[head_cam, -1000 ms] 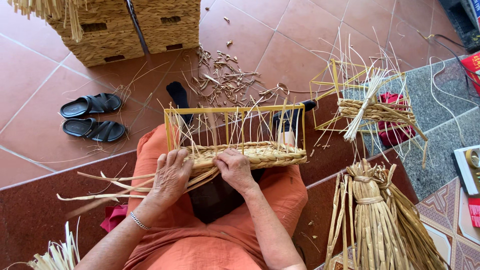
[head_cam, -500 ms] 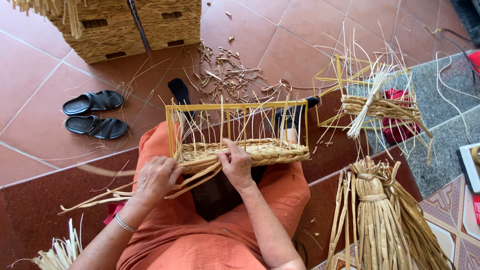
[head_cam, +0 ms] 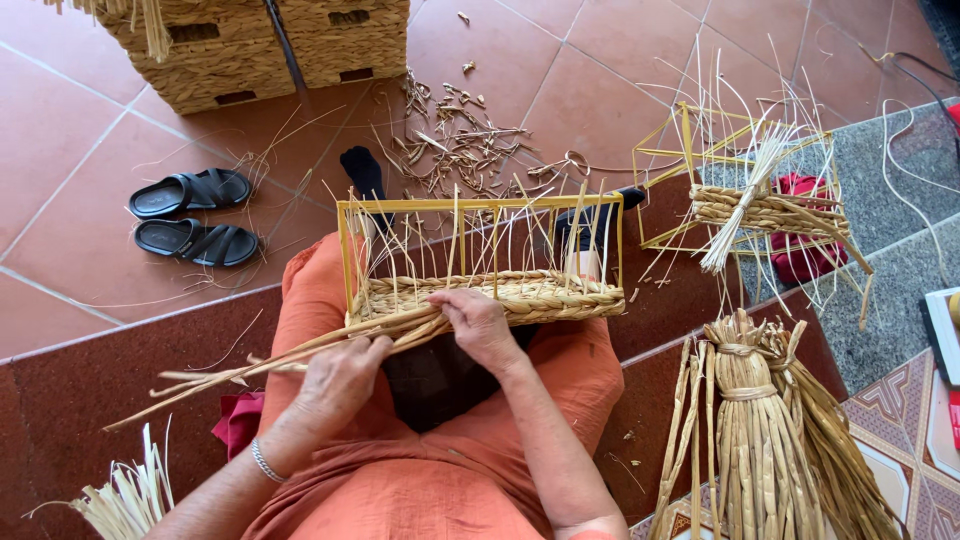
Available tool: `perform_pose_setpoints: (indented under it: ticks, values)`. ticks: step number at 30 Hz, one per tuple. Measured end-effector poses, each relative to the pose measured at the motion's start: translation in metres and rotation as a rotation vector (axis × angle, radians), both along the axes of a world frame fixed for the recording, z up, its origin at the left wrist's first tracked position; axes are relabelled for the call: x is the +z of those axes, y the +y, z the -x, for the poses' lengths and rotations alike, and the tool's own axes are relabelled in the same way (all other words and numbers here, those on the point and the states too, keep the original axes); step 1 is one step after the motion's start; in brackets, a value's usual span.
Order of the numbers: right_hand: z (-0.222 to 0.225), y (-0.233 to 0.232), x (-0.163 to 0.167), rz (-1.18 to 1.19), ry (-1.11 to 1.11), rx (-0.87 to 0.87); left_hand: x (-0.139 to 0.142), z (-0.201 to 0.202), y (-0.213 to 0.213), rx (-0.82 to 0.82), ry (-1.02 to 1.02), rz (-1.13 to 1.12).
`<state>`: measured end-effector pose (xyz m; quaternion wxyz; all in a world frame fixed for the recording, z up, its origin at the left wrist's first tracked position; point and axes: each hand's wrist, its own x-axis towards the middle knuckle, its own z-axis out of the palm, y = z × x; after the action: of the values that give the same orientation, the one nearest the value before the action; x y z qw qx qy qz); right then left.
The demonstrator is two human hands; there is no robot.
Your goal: The person sits on the floor weaving a basket, threading and tightening dried palm strips around a bamboo frame on their lap. They weave strips along the sides, pull them taut, and reach for new strips from bundles beside them as they build up the basket walls.
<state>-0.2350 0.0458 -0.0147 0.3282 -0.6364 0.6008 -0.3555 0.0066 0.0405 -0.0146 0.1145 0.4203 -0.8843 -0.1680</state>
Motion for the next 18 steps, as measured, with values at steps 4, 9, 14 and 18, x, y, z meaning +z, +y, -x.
perform_pose_setpoints:
  ticks: [4, 9, 14, 18]
  values:
    - [0.009, -0.002, 0.016, -0.085, 0.074, 0.15, 0.007, -0.007, -0.024, 0.064, 0.101, 0.011]
    - [0.003, -0.003, 0.014, -0.01, 0.206, 0.222, 0.046, -0.009, -0.046, 0.126, 0.016, 0.25]
    - [-0.003, -0.004, 0.001, 0.032, 0.147, 0.036, 0.08, -0.003, -0.04, 0.111, 0.114, 0.758]
    - [-0.003, -0.005, -0.002, -0.017, 0.069, -0.01, 0.064, 0.02, -0.021, -0.166, 0.239, 0.42]
